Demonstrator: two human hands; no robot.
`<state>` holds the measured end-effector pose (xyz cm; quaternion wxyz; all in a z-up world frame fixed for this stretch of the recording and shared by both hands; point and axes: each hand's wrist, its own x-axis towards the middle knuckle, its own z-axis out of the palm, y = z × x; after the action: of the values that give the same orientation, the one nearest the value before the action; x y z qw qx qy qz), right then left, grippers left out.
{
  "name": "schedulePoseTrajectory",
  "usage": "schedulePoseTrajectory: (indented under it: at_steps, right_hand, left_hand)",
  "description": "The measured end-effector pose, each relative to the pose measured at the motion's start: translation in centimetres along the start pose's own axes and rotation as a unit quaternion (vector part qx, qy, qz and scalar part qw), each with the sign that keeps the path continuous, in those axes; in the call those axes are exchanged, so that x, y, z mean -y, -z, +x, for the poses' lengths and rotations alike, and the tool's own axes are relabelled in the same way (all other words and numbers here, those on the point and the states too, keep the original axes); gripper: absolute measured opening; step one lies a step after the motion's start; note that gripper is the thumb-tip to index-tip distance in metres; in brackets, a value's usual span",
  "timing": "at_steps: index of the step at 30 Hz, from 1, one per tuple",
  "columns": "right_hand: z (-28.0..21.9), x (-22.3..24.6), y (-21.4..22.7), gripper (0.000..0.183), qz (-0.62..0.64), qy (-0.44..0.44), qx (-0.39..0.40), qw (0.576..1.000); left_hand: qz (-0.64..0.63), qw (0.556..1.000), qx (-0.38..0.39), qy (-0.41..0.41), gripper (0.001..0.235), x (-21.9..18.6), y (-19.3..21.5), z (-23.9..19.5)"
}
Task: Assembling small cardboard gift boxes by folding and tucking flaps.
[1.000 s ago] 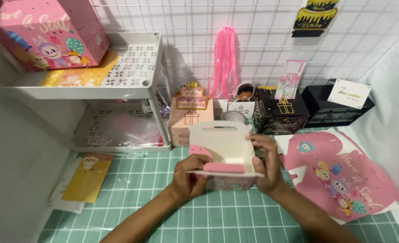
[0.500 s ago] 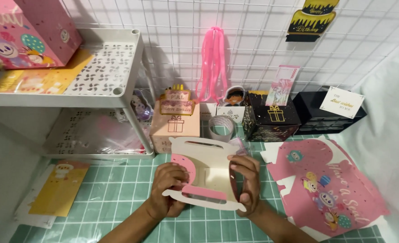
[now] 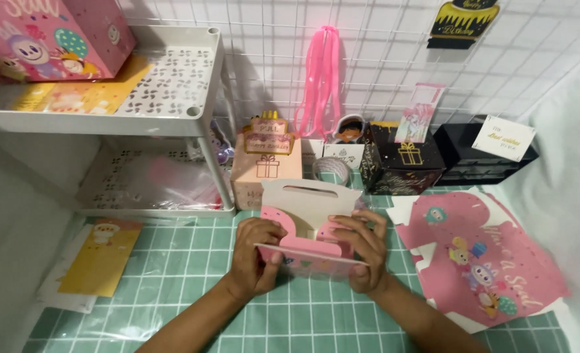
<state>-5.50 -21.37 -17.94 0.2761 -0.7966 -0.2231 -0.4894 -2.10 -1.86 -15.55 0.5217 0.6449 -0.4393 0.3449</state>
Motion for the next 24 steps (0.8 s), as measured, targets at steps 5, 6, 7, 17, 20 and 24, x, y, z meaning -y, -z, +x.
schedulePoseTrajectory:
  at_steps: [5, 6, 7, 17, 20, 24]
  right_hand:
    - [1.5, 1.0, 0.7, 0.079, -0.013, 0.013, 0.019, 1.0]
    - [0.3, -0.1, 0.5, 0.079, -0.015, 0.011, 0.017, 1.0]
    - [-0.8, -1.2, 0.2, 0.075, 0.001, 0.007, 0.023, 1.0]
    - [0.9, 0.4, 0.2, 0.071, 0.028, 0.035, 0.014, 0.999]
    - [0.0, -0.8, 0.0, 0.069, 0.032, 0.039, 0.024, 0.998]
    - [0.5, -0.1, 0.1, 0.069, 0.035, 0.034, 0.032, 0.998]
  left_hand:
    - [0.001, 1.0, -0.005, 0.023, 0.017, -0.2, 0.0, 0.0]
    - [-0.002, 1.0, -0.002, 0.022, 0.017, 0.3, -0.3, -0.3]
    - [-0.004, 1.0, -0.025, -0.003, 0.019, 0.8, -0.5, -0.5]
    - [0.004, 0.997, -0.07, -0.029, 0.024, 1.3, -0.4, -1.0]
    - [0.014, 0.996, -0.083, -0.022, 0.024, 1.1, -0.2, -0.7]
    - [0.014, 0.997, -0.074, -0.018, 0.028, 1.2, -0.1, -0.8]
